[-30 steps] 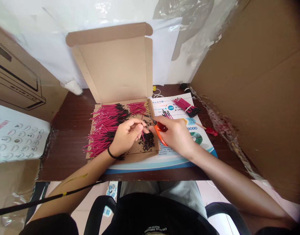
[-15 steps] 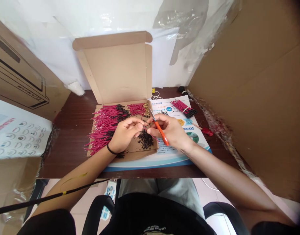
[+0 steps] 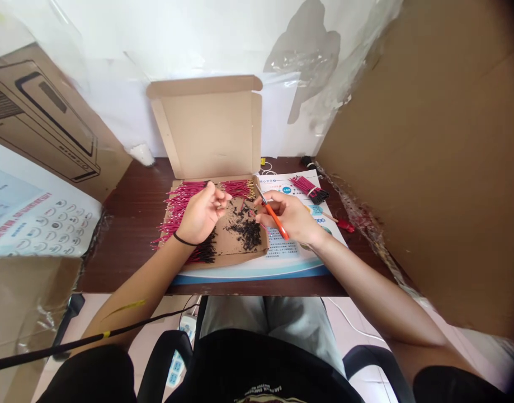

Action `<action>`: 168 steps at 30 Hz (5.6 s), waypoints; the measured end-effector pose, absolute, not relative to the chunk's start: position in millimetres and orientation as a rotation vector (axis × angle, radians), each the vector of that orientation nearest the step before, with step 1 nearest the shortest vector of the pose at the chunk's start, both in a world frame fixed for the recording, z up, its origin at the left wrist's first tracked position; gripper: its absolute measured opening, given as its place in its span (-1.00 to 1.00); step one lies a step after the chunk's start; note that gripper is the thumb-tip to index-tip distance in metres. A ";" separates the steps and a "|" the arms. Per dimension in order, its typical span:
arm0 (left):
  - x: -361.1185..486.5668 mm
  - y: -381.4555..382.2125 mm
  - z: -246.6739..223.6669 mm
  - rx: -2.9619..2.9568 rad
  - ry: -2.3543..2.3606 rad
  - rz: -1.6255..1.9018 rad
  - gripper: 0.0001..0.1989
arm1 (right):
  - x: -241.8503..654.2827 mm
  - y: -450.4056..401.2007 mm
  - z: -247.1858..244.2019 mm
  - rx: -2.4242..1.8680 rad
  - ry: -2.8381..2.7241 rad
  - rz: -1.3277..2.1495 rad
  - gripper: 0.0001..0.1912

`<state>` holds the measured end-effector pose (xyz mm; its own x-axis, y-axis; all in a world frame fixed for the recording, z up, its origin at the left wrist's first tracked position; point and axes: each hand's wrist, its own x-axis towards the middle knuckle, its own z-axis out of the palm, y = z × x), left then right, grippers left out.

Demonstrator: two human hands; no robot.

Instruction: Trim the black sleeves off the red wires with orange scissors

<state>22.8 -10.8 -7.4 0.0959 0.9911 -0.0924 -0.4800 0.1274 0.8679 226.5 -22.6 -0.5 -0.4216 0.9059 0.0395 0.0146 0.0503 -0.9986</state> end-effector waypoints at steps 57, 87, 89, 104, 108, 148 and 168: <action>47.3 -11.6 11.4 0.978 0.739 0.923 -0.94 | 240.7 -5.4 -17.5 -1.528 -2.127 0.246 -0.72; 47.1 -19.6 -35.1 1.516 1.017 1.130 -0.78 | 230.7 -25.4 -12.9 -1.245 -2.291 0.069 -0.73; 47.0 -20.0 -33.9 1.527 1.042 1.109 -0.77 | 231.2 -25.3 -11.9 -1.243 -2.296 0.078 -0.70; 49.9 -23.4 -27.8 1.355 0.988 1.108 -0.64 | 232.0 -25.9 -3.2 -1.228 -2.318 0.130 -0.67; 50.6 -23.5 -26.2 1.313 0.976 1.089 -0.63 | 232.2 -25.9 -5.5 -1.218 -2.328 0.139 -0.67; 46.3 -25.9 -30.4 1.774 0.998 1.174 -0.74 | 236.6 -23.2 -5.1 -1.104 -2.312 0.213 -0.80; 50.2 -20.3 -30.1 1.611 0.979 1.232 -0.78 | 235.0 -22.9 -7.3 -1.291 -2.177 0.236 -0.77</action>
